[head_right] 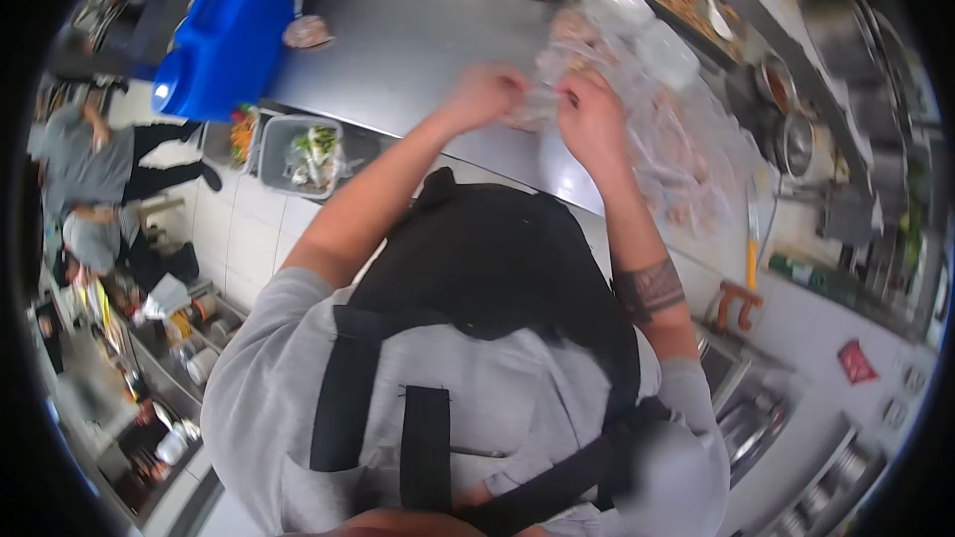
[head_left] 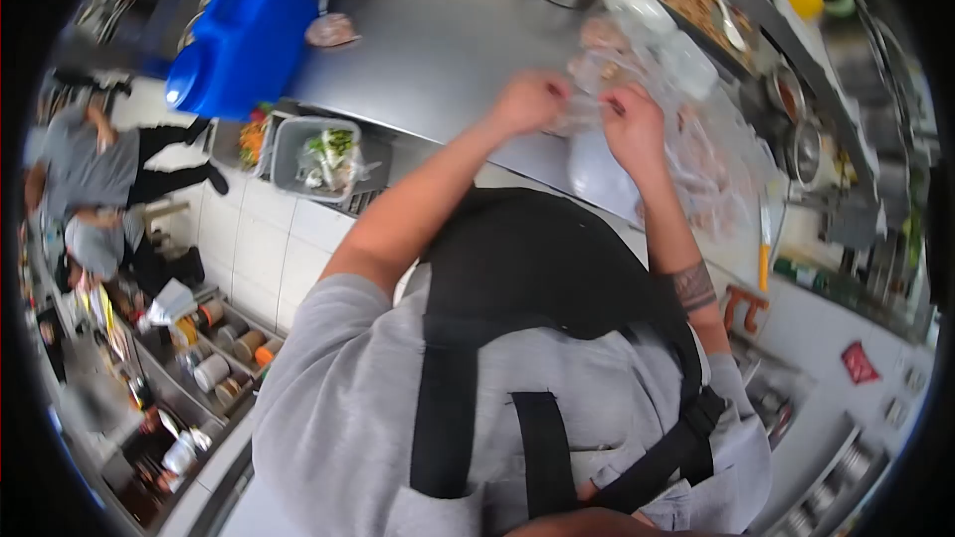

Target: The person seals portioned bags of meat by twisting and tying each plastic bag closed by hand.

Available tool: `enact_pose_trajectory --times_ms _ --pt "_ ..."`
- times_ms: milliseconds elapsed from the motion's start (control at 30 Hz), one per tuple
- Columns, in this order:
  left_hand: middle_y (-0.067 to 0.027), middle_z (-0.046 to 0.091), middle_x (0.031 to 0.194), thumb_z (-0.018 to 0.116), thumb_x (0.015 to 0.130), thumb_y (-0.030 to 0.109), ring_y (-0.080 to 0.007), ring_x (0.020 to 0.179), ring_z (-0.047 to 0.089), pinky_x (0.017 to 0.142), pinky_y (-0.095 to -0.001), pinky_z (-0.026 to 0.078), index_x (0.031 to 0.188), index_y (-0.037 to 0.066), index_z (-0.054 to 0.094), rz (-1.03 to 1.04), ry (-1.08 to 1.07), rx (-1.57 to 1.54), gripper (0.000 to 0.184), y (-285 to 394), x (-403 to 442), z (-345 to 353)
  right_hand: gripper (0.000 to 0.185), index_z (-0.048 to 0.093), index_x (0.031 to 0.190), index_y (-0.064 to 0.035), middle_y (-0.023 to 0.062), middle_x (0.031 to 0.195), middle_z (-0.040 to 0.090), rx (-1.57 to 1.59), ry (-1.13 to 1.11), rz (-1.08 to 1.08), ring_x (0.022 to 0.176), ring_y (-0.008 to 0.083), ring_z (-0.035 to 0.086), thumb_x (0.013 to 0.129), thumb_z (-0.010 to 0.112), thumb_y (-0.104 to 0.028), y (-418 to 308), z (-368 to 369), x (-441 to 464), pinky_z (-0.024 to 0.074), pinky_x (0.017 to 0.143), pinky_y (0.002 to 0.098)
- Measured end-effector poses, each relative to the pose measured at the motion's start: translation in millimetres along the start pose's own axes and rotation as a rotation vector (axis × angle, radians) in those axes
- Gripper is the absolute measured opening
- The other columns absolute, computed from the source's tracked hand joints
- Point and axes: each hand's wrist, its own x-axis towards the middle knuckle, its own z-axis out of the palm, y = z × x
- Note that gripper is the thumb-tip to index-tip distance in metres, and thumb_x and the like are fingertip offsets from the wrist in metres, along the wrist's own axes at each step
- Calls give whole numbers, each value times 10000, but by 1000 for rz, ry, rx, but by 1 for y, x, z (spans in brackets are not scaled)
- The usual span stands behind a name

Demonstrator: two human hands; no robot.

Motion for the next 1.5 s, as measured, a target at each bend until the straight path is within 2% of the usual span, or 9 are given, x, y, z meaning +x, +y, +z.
enact_pose_trajectory --times_ms 133,233,300,400,600,933,1300,1400,1500 --pt "-134 719 949 734 782 159 -212 858 689 750 -341 546 972 39 720 -63 27 108 225 25 12 -25 120 688 908 -5 144 901 655 25 64 77 774 284 670 796 648 -3 0 -18 -3 536 721 352" --pt "-100 700 819 720 776 130 -213 747 668 715 -333 530 951 37 714 301 231 217 198 28 10 -13 123 679 895 -13 147 880 641 6 84 80 769 294 662 781 639 7 1 -22 -5 535 721 353" --pt "-88 656 745 717 768 106 -210 705 645 701 -332 528 922 31 692 56 -27 186 172 17 10 2 127 666 882 -19 151 867 631 -59 71 33 800 316 658 767 630 20 2 -23 -4 533 735 365" --pt "-93 638 746 724 764 93 -214 715 635 714 -353 526 901 29 663 -16 -13 242 163 10 18 2 174 662 906 -33 153 871 631 -100 1 -4 841 344 653 755 622 43 5 -40 -7 532 759 388" --pt "-130 669 770 673 776 49 -294 710 655 676 -391 521 890 32 645 207 39 403 119 50 9 -21 190 662 969 -50 176 898 673 -349 -244 270 893 363 659 786 640 -100 -5 -60 -9 529 784 425" --pt "-158 690 815 672 762 69 -329 781 680 711 -409 530 869 19 649 114 -78 569 120 88 6 -51 179 701 905 -38 192 830 703 -169 -269 267 827 382 680 790 647 -164 -22 -79 4 541 756 465" --pt "-162 688 809 661 757 52 -334 771 673 722 -397 526 875 16 659 58 -34 513 124 78 -10 -65 116 691 921 -18 -37 695 607 346 -231 321 629 53 531 807 688 -41 -19 -67 -7 439 592 230" --pt "-164 689 806 665 757 54 -326 770 676 724 -384 529 870 16 657 9 -22 462 120 75 -17 -70 238 686 982 -5 16 700 619 617 -222 555 665 89 582 779 729 -121 -18 -84 -16 482 620 268" --pt "-133 690 791 668 774 54 -265 770 691 711 -358 532 867 23 661 4 7 451 98 73 -17 -72 275 693 1074 -32 -19 775 649 422 -341 390 694 72 591 810 751 -81 16 -71 -23 482 636 250"
